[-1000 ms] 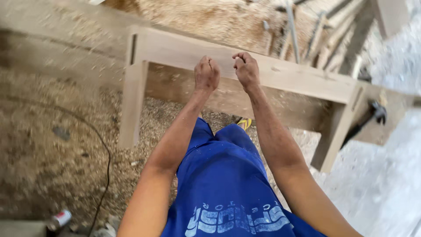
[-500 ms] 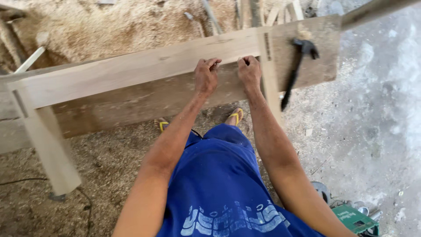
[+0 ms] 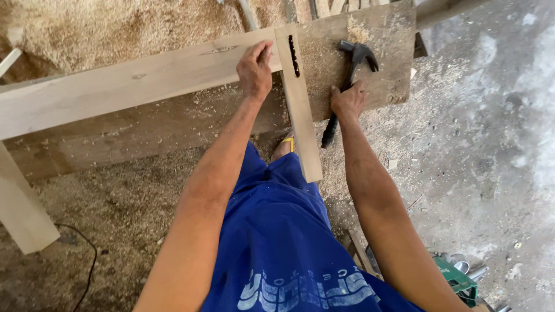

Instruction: The person positions a wooden crossbar against a frame on a workbench, then hammers nails along the joint to fasten the pieces together. They use a tape measure to check spacing, retrieve nails from a toolbox, and continue hammering nails into the frame joints.

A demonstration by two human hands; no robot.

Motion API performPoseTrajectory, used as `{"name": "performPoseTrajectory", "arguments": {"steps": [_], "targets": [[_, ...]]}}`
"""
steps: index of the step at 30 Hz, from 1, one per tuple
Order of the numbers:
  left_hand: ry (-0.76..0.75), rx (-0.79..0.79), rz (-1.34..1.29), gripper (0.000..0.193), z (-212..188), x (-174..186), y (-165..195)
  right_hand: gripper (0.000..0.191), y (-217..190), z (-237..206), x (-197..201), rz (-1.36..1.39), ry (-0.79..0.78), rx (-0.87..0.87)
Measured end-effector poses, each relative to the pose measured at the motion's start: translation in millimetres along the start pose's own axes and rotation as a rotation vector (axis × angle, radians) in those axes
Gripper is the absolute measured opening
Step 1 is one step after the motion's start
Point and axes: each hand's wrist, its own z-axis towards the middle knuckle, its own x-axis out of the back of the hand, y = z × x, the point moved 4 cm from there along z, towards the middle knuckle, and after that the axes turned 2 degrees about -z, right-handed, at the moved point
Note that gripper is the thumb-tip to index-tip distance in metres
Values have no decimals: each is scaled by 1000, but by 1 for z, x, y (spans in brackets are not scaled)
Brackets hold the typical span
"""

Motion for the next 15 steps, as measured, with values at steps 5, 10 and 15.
{"name": "performPoseTrajectory", "arguments": {"steps": [5,10,15], "targets": [[-60,-173,-103,22,14,-13,2,28,14,23,-11,219,-253,18],[-108,-250,80,15,22,-23,8,23,27,22,11,690,-348,82],[-133,-281,115,15,19,-26,7,28,17,1,30,632,-325,258]]}}
